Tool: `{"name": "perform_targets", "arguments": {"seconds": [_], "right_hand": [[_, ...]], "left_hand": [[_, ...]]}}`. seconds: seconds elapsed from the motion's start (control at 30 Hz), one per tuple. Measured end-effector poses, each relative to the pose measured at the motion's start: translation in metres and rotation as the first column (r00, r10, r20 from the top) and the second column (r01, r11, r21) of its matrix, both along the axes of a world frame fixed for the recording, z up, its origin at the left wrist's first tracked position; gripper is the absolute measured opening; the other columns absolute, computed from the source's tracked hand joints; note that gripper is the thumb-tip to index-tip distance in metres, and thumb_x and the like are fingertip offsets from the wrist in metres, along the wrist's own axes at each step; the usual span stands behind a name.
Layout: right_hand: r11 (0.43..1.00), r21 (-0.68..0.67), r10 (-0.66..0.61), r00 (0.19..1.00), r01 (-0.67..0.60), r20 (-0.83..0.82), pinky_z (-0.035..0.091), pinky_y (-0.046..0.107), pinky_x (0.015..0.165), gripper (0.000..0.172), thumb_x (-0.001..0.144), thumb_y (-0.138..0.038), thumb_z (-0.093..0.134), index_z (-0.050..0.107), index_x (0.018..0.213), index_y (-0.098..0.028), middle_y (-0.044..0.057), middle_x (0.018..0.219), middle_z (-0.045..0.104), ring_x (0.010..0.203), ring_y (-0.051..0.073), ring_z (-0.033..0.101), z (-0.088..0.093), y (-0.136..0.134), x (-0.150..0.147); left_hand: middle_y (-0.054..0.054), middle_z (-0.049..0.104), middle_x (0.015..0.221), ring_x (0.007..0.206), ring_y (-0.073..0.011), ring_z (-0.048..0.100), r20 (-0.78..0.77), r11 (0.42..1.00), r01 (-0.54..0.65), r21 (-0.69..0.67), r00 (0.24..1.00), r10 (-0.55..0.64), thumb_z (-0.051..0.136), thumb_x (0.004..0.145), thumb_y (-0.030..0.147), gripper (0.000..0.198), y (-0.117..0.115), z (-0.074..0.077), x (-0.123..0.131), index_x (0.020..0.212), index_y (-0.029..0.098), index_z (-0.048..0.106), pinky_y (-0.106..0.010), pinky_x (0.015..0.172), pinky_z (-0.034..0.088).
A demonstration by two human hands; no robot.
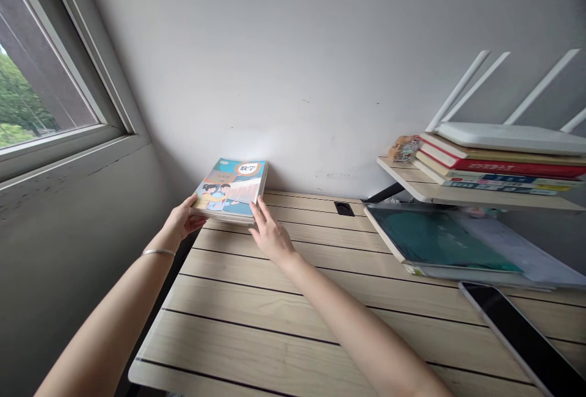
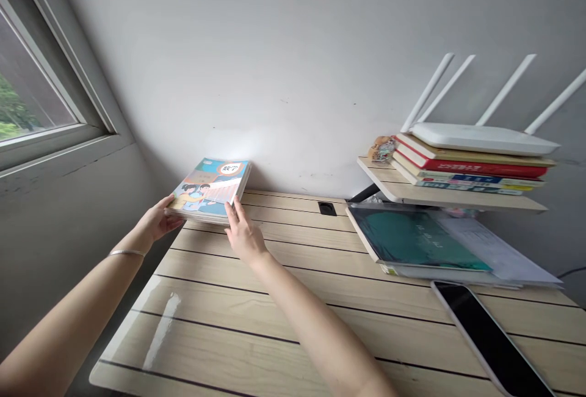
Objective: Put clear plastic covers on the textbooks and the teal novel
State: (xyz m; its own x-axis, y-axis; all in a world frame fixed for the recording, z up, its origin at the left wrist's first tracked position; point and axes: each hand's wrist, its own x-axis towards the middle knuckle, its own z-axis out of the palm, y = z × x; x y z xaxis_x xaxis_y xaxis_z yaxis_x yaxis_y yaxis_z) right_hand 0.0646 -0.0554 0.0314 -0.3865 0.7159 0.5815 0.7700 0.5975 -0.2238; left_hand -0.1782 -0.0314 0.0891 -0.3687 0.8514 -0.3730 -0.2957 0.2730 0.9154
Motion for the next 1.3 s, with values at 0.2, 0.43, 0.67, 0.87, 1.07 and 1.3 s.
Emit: {"name": "perform_targets", "arguments": {"seconds": [0.2, 0.43, 0.67, 0.87, 1.07, 1.3], "right_hand": [[0.987, -0.102, 0.114, 0.99, -0.122, -0.082, 0.049, 0.039, 0.098, 0.05, 0.09, -0.019, 0.047, 0.04, 0.14, -0.02, 0.014, 0.149, 0.034, 0.123, 0.024, 0.051, -0.046, -0.064, 0.062], [0.971, -0.227, 0.104, 0.988, -0.076, 0.113, 0.043, 0.044, 0.103, 0.035, 0.088, -0.022, 0.052, 0.061, 0.122, -0.021, 0.01, 0.134, 0.055, 0.125, 0.025, 0.048, -0.05, -0.109, 0.137], [0.976, -0.196, 0.088, 0.996, -0.092, -0.026, 0.042, 0.037, 0.104, 0.033, 0.084, -0.018, 0.057, 0.063, 0.116, -0.018, 0.008, 0.126, 0.061, 0.119, 0.02, 0.053, -0.05, -0.106, 0.151], [0.981, -0.174, 0.062, 0.989, -0.085, -0.132, 0.049, 0.029, 0.093, 0.019, 0.085, -0.015, 0.056, 0.072, 0.093, -0.021, 0.003, 0.104, 0.07, 0.1, 0.015, 0.062, -0.043, -0.102, 0.165], [0.922, -0.045, -0.388, 0.918, 0.385, -0.086, 0.049, 0.038, 0.09, 0.024, 0.082, -0.011, 0.056, 0.069, 0.1, -0.018, 0.009, 0.108, 0.067, 0.1, 0.022, 0.058, -0.014, -0.084, 0.232], [0.713, -0.03, -0.677, 0.7, 0.7, 0.228, 0.045, 0.048, 0.089, 0.046, 0.08, -0.022, 0.063, 0.057, 0.124, -0.012, 0.018, 0.128, 0.057, 0.111, 0.033, 0.052, -0.011, -0.07, 0.289]], "left_hand": [[-0.011, 0.068, 0.08, 0.061, -0.0186, 0.068, 0.087, 0.999, 0.022, 0.037, 0.996, -0.025, 0.048, 0.089, 0.037, 0.021, -0.061, -0.036, 0.049, 0.092, 0.016, 0.048, -0.029, 0.056, 0.054], [-0.012, 0.064, 0.109, 0.102, -0.0249, 0.06, -0.929, 0.647, 0.762, -0.03, 0.218, -0.3, 0.054, 0.077, 0.018, 0.012, -0.117, -0.086, 0.15, 0.084, 0.019, 0.063, -0.04, 0.089, 0.047], [-0.015, 0.047, 0.141, 0.132, -0.0326, 0.039, -0.99, 0.624, 0.77, -0.135, -0.138, -0.044, 0.05, 0.088, 0.034, 0.04, -0.089, -0.105, 0.204, 0.125, 0.02, 0.056, -0.056, 0.105, 0.033], [-0.01, 0.049, 0.14, 0.13, -0.0293, 0.042, -0.99, 0.557, 0.829, -0.052, -0.115, 0.079, 0.046, 0.09, 0.041, 0.042, -0.071, -0.12, 0.191, 0.127, 0.024, 0.056, -0.051, 0.104, 0.035], [-0.007, 0.053, 0.137, 0.127, -0.0269, 0.047, -0.992, 0.537, 0.841, -0.058, -0.108, 0.063, 0.045, 0.09, 0.042, 0.039, -0.064, -0.115, 0.186, 0.123, 0.028, 0.059, -0.048, 0.102, 0.038], [-0.008, 0.054, 0.136, 0.126, -0.0275, 0.048, -0.991, 0.549, 0.832, -0.075, -0.124, 0.052, 0.046, 0.089, 0.041, 0.038, -0.066, -0.11, 0.188, 0.122, 0.028, 0.061, -0.048, 0.1, 0.04]]}}
